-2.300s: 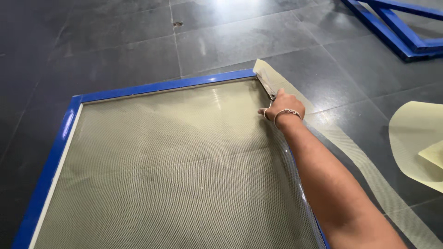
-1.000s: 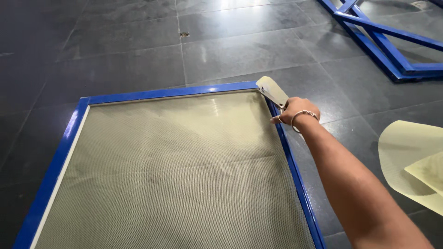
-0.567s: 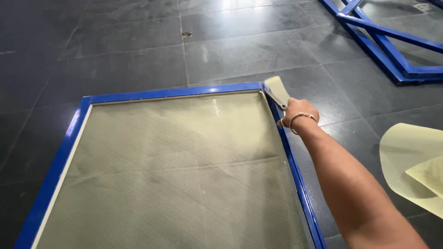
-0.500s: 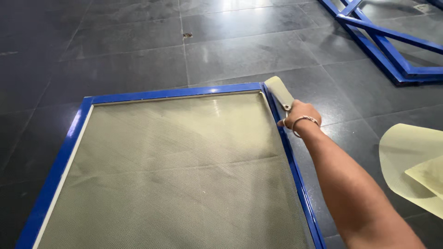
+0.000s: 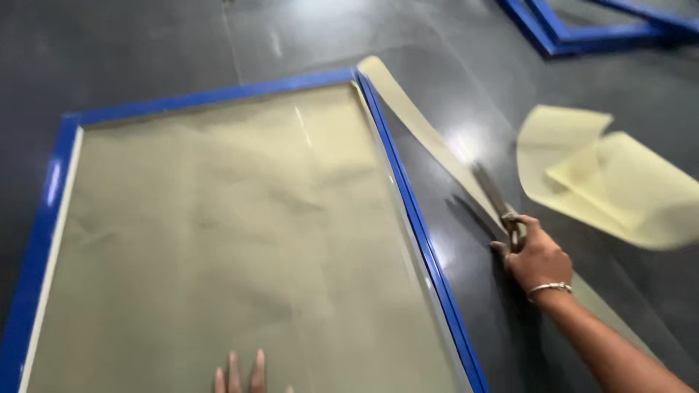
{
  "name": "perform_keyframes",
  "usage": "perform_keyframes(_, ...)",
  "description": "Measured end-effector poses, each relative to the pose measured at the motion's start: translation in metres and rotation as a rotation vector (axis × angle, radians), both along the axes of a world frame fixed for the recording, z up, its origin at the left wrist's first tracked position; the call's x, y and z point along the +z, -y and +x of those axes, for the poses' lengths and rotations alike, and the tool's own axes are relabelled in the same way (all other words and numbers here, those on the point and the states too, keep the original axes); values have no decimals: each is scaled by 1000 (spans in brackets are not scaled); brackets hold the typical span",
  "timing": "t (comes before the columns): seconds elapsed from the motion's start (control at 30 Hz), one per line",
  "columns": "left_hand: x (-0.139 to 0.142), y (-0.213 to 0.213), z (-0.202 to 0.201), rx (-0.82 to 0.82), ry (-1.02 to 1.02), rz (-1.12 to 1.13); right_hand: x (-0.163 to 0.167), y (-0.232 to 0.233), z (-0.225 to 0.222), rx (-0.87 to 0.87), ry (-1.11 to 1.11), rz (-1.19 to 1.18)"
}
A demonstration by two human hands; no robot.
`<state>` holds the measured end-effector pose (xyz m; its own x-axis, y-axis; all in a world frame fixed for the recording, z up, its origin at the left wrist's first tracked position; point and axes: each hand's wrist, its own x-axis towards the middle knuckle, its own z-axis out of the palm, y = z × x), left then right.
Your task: The person assembles a window screen by cutting white plastic splines to length, inserting them into the blue frame, and securing the mesh with a hammer. They then trim the excess mesh with shears and continue fitting additional spline segments along the frame edges.
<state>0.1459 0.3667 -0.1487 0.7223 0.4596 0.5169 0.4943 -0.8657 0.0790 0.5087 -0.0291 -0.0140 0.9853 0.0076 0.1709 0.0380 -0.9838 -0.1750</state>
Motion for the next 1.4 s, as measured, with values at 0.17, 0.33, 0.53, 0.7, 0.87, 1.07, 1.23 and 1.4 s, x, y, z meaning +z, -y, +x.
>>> perform_keyframes(0.17, 43, 25, -10, 88, -302, -211, 28, 102, -76, -96, -185, -149)
perform_keyframes(0.33, 90, 32, -15, 21, -437, -297, 55, 179, -144, -2, -361, -241)
perform_keyframes(0.53, 162, 65, -41, -46, -535, -445, 71, 213, -268, 66, -182, -153)
perform_keyframes(0.7, 186, 205, -174, -330, -537, -848, 68, 183, -423, 392, -159, 317)
perform_keyframes(0.87, 197, 320, -239, -711, -554, -873, 83, 162, -494, 740, -516, 148)
perform_keyframes(1.07, 183, 382, -232, -601, -558, -856, 72, 151, -497, 787, -419, -39)
perform_keyframes(1.23, 161, 387, -236, -646, -419, -799, 68, 150, -496, 862, -293, -70)
perform_keyframes(1.4, 154, 391, -233, -630, -450, -774, 74, 139, -497, 796, -314, -267)
